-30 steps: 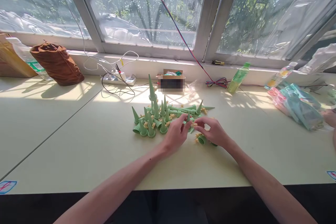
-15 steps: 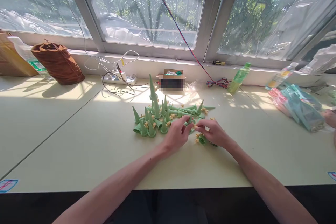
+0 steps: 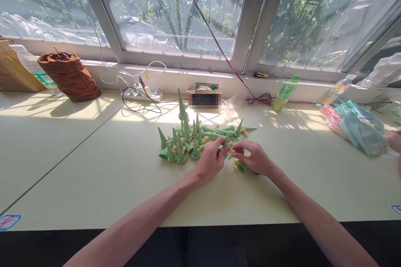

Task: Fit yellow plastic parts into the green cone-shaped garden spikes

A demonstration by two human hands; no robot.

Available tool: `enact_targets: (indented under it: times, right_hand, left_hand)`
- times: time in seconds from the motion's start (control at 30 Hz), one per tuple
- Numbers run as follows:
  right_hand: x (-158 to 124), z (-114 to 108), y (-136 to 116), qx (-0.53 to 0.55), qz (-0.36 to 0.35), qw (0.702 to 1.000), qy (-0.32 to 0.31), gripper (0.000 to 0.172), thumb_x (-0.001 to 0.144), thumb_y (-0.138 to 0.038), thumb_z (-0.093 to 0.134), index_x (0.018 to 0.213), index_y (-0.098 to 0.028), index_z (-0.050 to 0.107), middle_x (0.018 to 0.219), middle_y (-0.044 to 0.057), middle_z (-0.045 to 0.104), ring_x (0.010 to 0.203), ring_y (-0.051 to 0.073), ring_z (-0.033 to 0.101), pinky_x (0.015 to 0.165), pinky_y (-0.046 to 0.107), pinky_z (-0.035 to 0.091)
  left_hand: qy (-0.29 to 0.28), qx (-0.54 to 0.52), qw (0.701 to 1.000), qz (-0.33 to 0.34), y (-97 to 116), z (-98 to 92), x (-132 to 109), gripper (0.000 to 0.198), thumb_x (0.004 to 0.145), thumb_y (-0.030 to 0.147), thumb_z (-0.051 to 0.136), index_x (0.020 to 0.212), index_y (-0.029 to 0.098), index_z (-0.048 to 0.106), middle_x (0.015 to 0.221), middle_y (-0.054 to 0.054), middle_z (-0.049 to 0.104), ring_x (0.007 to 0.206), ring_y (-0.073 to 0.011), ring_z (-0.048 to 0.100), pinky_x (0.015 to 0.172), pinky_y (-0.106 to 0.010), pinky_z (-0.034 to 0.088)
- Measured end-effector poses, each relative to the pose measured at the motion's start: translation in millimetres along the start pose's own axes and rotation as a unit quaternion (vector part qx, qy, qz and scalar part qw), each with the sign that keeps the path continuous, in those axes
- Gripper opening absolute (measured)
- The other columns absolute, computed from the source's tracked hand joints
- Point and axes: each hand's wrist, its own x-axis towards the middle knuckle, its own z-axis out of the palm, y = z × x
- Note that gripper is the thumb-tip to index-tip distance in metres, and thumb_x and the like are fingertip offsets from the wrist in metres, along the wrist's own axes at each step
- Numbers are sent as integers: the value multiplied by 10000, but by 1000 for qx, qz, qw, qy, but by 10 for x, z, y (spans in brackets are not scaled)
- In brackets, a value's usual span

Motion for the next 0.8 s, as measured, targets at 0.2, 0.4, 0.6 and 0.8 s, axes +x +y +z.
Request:
enact_targets:
  times: [0.2, 0.4, 0.6, 0.8]
  right_hand:
    - [-14, 19, 38, -4, 14, 1000, 2, 233, 935, -371, 563, 787, -194, 589, 662, 0, 587, 588, 125, 474, 570, 250, 419]
    - [-20, 21, 13, -8, 13, 1000, 16, 288, 933, -384, 556, 716, -196, 554, 602, -15, 539, 545, 115, 438, 538, 243, 391]
    - [-41, 43, 11, -17, 14, 999, 24, 330, 932, -399, 553, 673, -197, 522, 569, -22, 484, 524, 111, 387, 508, 244, 357]
    - [-46, 50, 18, -12, 19, 1000, 21, 331, 927, -392, 558, 660, -200, 514, 549, -30, 451, 505, 108, 367, 495, 243, 345]
  left_hand:
    - [-2, -26, 999, -23, 29, -9, 0, 201, 954, 358, 477, 986, 171, 542, 819, -7, 564, 521, -53, 461, 454, -185, 296]
    - [-19, -134, 987, -92, 52, -30, 30, 280, 966, 423, 435, 1031, 170, 534, 906, -34, 616, 470, -38, 425, 434, -194, 352]
    - [-26, -183, 976, -113, 85, -35, 49, 298, 968, 431, 427, 1009, 160, 545, 573, 58, 482, 378, -52, 373, 392, -188, 340]
    - [-26, -173, 979, -103, 33, -22, 39, 283, 967, 426, 435, 1018, 164, 531, 798, -3, 564, 424, -27, 389, 395, -178, 351]
